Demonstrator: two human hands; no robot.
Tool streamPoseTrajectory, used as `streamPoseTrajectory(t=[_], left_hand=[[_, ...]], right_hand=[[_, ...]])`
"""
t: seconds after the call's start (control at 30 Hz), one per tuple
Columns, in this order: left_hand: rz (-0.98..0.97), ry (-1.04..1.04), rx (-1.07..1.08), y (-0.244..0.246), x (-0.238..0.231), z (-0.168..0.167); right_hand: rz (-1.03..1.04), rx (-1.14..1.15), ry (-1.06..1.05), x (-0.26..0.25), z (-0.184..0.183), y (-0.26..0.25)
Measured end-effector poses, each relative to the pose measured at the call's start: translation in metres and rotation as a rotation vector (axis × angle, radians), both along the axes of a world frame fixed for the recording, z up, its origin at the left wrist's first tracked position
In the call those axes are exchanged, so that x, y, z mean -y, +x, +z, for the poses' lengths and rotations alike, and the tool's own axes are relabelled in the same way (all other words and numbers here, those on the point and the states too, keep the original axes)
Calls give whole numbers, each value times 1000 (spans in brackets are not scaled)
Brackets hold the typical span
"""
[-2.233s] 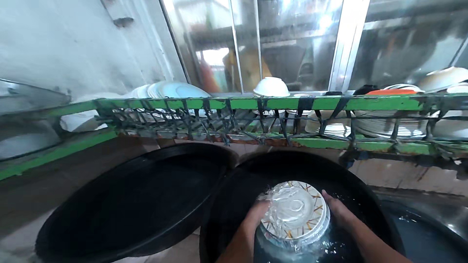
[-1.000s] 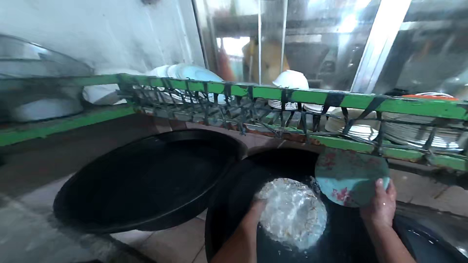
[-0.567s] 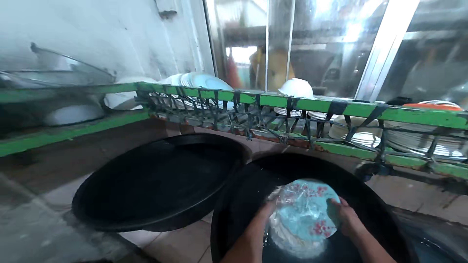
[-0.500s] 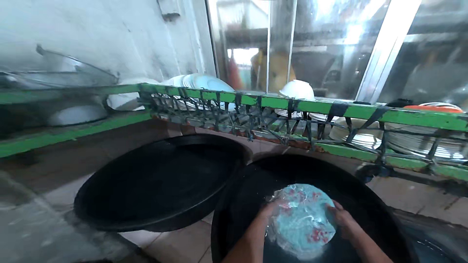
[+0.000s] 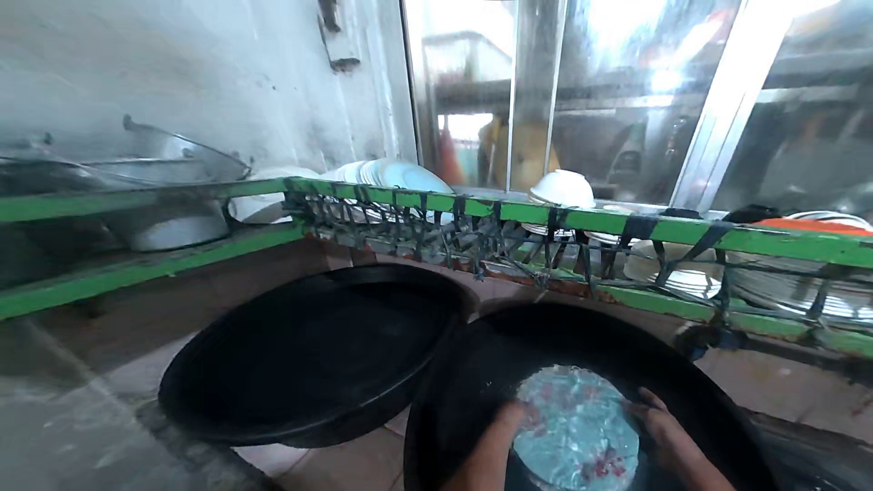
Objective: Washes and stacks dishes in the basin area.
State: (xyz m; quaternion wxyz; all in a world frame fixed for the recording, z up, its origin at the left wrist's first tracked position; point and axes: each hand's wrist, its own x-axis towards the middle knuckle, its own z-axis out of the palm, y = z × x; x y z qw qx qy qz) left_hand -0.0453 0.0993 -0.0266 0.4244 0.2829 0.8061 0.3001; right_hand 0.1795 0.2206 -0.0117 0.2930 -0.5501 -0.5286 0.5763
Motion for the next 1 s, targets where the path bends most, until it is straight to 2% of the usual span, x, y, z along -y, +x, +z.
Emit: streamPoseTrajectory(t=[0.1, 0.13, 0.23, 0.3, 0.4, 0.6, 0.8, 1.0], left_hand=[[-2, 19, -51, -4, -2, -5], [17, 45, -62, -6, -4, -12], [21, 78, 18, -5, -1, -4], [30, 53, 70, -3, 0, 2], [-7, -2, 23, -3, -1, 14], [-60, 86, -107, -5, 3, 44], [66, 209, 27, -16, 10, 52], [59, 208, 103, -16, 11, 55]], right_hand=[[-41, -127, -80, -2, -2, 0], [-11, -179, -116, -1, -1, 0], [105, -292, -281, 12, 11, -4], [154, -265, -296, 17, 11, -7], [123, -159, -224, 18, 7, -8], [95, 11, -146, 13, 8, -8], [149, -31, -249, 17, 6, -10], [174, -130, -412, 16, 5, -5]])
